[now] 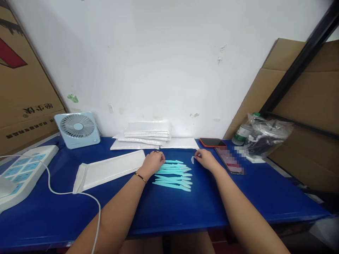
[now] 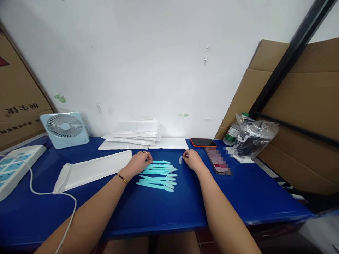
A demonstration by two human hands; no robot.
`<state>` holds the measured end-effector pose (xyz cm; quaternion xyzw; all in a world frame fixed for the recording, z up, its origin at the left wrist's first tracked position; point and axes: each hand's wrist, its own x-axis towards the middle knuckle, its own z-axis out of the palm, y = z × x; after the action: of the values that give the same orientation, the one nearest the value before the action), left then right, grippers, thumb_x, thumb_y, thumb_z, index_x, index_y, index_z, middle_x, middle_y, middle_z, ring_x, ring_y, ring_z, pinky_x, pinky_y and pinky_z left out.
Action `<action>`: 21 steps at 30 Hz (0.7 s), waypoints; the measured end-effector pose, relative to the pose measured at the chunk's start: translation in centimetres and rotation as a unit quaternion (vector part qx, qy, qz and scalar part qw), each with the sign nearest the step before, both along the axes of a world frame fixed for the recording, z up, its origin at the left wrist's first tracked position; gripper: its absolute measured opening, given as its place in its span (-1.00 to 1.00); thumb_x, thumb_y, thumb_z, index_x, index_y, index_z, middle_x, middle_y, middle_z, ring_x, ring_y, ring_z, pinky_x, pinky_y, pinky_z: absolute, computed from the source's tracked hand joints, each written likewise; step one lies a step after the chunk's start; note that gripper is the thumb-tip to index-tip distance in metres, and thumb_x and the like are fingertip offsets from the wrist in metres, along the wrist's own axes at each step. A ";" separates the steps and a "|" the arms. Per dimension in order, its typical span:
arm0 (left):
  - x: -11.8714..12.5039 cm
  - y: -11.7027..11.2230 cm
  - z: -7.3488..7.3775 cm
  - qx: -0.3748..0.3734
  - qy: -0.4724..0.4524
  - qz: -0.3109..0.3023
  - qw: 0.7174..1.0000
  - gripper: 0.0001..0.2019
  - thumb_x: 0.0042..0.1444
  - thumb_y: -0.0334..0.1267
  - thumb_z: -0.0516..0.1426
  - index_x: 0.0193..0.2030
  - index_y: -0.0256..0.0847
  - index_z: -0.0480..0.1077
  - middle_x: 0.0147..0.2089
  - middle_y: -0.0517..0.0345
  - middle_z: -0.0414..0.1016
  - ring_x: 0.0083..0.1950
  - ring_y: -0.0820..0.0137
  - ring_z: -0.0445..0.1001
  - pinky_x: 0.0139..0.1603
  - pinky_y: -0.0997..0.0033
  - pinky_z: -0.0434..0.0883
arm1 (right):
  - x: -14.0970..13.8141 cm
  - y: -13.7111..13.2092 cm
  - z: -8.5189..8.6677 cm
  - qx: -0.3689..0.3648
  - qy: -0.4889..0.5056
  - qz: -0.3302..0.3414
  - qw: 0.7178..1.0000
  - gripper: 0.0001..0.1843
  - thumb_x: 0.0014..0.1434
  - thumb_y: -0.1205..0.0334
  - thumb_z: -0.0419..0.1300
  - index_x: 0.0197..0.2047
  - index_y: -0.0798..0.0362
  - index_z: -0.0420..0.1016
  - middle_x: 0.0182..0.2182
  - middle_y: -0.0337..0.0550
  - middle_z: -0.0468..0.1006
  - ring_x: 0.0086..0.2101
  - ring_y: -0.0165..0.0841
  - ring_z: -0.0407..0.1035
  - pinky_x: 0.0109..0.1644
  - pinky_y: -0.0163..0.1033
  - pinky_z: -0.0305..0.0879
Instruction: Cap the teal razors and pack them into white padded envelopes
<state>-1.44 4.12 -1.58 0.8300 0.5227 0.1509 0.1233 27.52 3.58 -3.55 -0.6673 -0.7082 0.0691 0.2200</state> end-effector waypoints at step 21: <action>0.2 0.3 -0.1 -0.076 -0.189 -0.013 0.979 -0.79 0.06 -0.11 0.05 -0.32 -0.18 0.38 -0.40 0.20 0.43 -0.38 0.43 0.37 -0.40 0.47 0.27 | -2.7 -1.8 2.7 0.008 0.534 0.087 0.841 -0.66 -0.03 0.06 0.29 -0.24 0.08 0.42 -0.41 -0.14 0.53 -0.31 -0.27 0.50 -0.29 -0.24 0.39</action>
<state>-1.25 4.44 -1.69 0.7811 0.4893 0.2636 0.2846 24.79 1.79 -0.85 -0.4606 -0.5365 0.4281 0.5628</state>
